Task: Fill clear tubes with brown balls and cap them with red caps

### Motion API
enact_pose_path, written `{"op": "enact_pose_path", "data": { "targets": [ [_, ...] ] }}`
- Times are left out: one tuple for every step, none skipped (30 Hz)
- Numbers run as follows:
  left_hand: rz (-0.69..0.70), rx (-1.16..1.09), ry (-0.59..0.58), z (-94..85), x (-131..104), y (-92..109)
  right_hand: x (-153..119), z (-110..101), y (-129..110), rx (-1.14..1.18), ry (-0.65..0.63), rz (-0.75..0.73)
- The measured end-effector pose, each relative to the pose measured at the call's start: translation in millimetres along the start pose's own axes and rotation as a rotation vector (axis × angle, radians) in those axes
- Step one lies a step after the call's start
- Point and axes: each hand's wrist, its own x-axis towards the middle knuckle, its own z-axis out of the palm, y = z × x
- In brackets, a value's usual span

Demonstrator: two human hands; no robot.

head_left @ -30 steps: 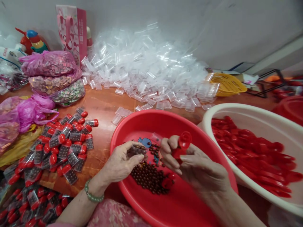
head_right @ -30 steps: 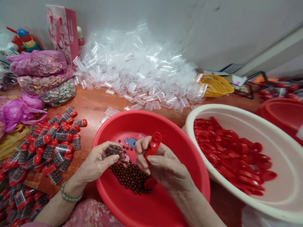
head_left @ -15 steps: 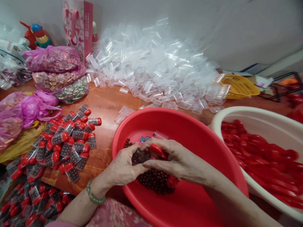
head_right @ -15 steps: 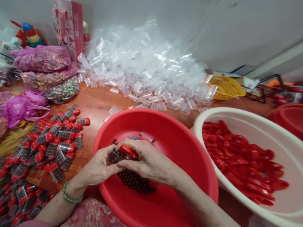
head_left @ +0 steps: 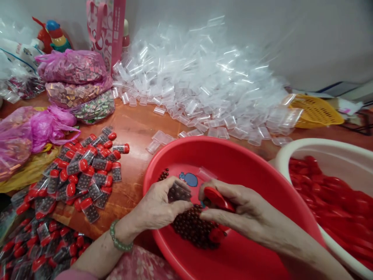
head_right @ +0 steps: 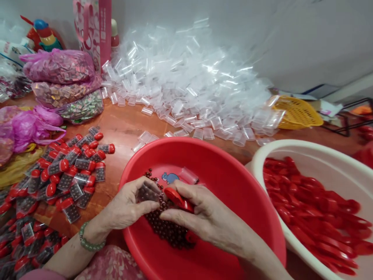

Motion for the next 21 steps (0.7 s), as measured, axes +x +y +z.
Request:
{"op": "enact_pose_path", "data": {
  "targets": [
    [0.005, -0.003, 0.01, -0.3, 0, 0, -3, -1, 2, -0.018, -0.007, 0.005],
    [0.01, -0.009, 0.02, -0.5, 1, -1, -6, -2, 4, -0.032, -0.004, 0.002],
    [0.014, -0.018, 0.028, -0.6, 2, -1, -7, -3, 5, -0.038, 0.01, -0.004],
    [0.017, -0.029, 0.029, -0.5, 2, -1, -9, -3, 6, -0.031, 0.03, -0.005],
    [0.018, -0.037, 0.024, -0.2, 3, -1, -9, -2, 7, -0.015, 0.054, 0.005],
    [0.019, -0.043, 0.016, 0.5, 4, -1, -9, -2, 7, 0.011, 0.071, 0.03],
    [0.02, -0.045, 0.005, 1.4, 5, 0, -9, -1, 7, 0.04, 0.086, 0.066],
    [0.024, -0.041, -0.003, 2.5, 6, 1, -9, -1, 7, 0.07, 0.095, 0.103],
    [0.029, -0.031, -0.003, 3.7, 7, 2, -10, -1, 6, 0.096, 0.101, 0.134],
    [0.034, -0.015, 0.011, 4.8, 8, 3, -10, -1, 6, 0.116, 0.106, 0.153],
    [0.04, 0.005, 0.04, 5.8, 9, 4, -11, -1, 6, 0.13, 0.115, 0.164],
    [0.045, 0.025, 0.077, 6.5, 9, 5, -12, -1, 6, 0.139, 0.13, 0.17],
    [0.048, 0.042, 0.112, 7.1, 9, 6, -13, -1, 6, 0.15, 0.147, 0.173],
    [0.049, 0.055, 0.136, 7.6, 9, 6, -14, -1, 7, 0.168, 0.172, 0.174],
    [0.047, 0.063, 0.142, 8.4, 9, 7, -14, 1, 8, 0.2, 0.204, 0.172],
    [0.044, 0.067, 0.134, 9.7, 9, 7, -14, 2, 9, 0.252, 0.242, 0.162],
    [0.041, 0.068, 0.119, 11.6, 8, 6, -13, 5, 10, 0.325, 0.29, 0.145],
    [0.037, 0.074, 0.109, 14.3, 7, 6, -12, 9, 11, 0.417, 0.352, 0.125],
    [0.035, 0.082, 0.108, 17.9, 6, 5, -9, 13, 12, 0.523, 0.422, 0.108],
    [0.034, 0.089, 0.115, 22.2, 5, 5, -6, 17, 12, 0.636, 0.495, 0.093],
    [0.037, 0.098, 0.126, 27.0, 3, 4, -3, 22, 11, 0.748, 0.562, 0.078]
  ]
}}
